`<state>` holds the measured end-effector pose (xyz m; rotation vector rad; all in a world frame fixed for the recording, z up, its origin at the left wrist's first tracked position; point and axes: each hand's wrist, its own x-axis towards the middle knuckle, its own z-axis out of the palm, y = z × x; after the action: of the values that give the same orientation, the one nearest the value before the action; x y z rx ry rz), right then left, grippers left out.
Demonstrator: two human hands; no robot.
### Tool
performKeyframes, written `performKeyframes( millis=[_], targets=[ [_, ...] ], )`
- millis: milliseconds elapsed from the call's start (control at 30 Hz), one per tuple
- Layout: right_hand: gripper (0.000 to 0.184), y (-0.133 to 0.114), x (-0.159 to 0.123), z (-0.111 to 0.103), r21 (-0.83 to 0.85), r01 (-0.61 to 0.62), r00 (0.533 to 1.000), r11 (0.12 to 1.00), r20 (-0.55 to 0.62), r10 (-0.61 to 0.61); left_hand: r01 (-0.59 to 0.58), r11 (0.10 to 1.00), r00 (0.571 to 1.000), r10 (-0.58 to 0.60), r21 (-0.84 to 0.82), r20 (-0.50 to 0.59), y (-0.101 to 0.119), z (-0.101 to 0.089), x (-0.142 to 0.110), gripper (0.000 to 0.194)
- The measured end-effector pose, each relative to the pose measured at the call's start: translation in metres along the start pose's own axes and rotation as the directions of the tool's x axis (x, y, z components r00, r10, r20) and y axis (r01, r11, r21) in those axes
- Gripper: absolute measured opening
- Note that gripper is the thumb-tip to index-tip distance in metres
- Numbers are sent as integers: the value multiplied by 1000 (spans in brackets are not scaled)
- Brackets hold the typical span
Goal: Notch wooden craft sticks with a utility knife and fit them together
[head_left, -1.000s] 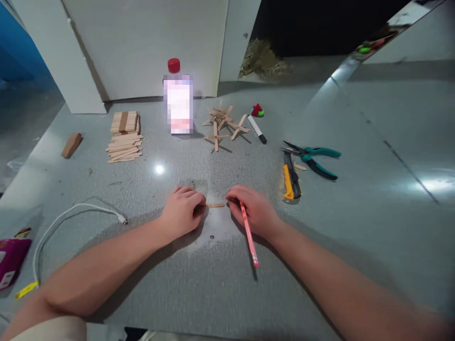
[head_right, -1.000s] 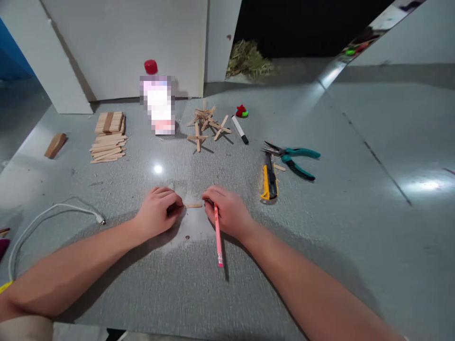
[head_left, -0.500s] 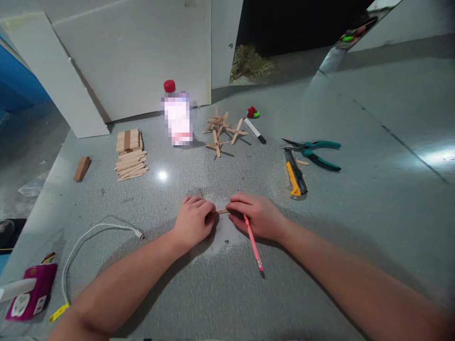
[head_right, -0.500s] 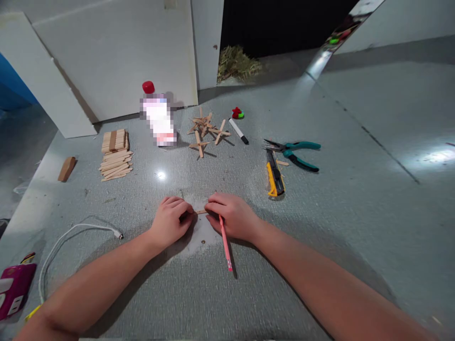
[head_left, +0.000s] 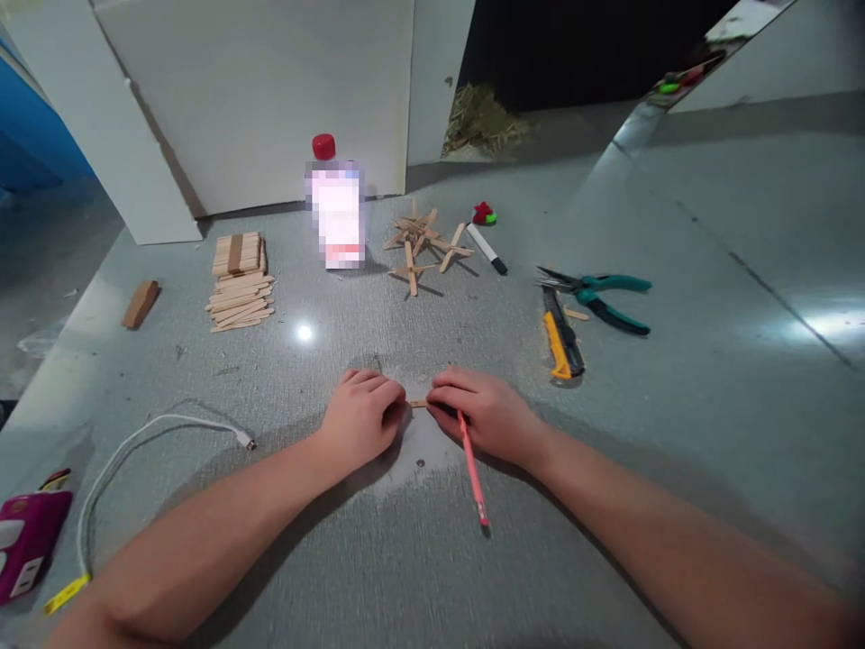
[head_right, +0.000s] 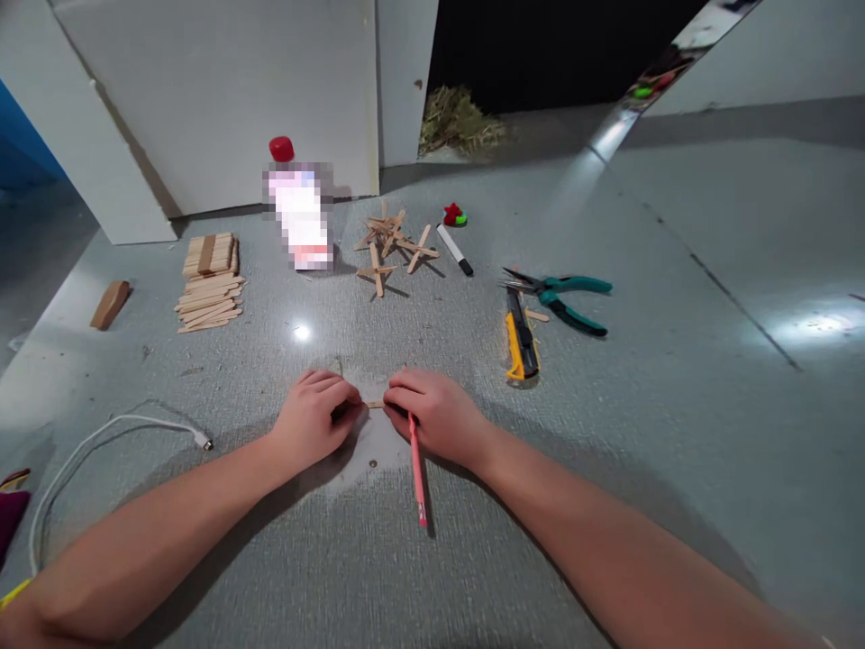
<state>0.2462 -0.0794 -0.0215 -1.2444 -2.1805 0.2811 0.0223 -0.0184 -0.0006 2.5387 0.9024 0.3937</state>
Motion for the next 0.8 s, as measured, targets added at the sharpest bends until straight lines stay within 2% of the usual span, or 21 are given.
performKeyframes(
  millis=[367,567,700,800],
  targets=[
    [14,-2,1,-2,10,-14,1000,1000,-2,14,-37,998,999,36,-45,-26,0,-2,0,6],
    [15,-1,1,-1,26,-15,1000,1000,-8,15,-47,997,999,45,-65,-25,-3,-9,0,14],
    [15,-2,1,-1,37,-24,1000,999,-8,25,-14,999,998,13,-34,-55,-5,-15,1,11],
    [16,-3,0,-2,42,-31,999,999,-7,32,-13,1000,998,13,-1,-55,-4,-16,2,17]
  ],
)
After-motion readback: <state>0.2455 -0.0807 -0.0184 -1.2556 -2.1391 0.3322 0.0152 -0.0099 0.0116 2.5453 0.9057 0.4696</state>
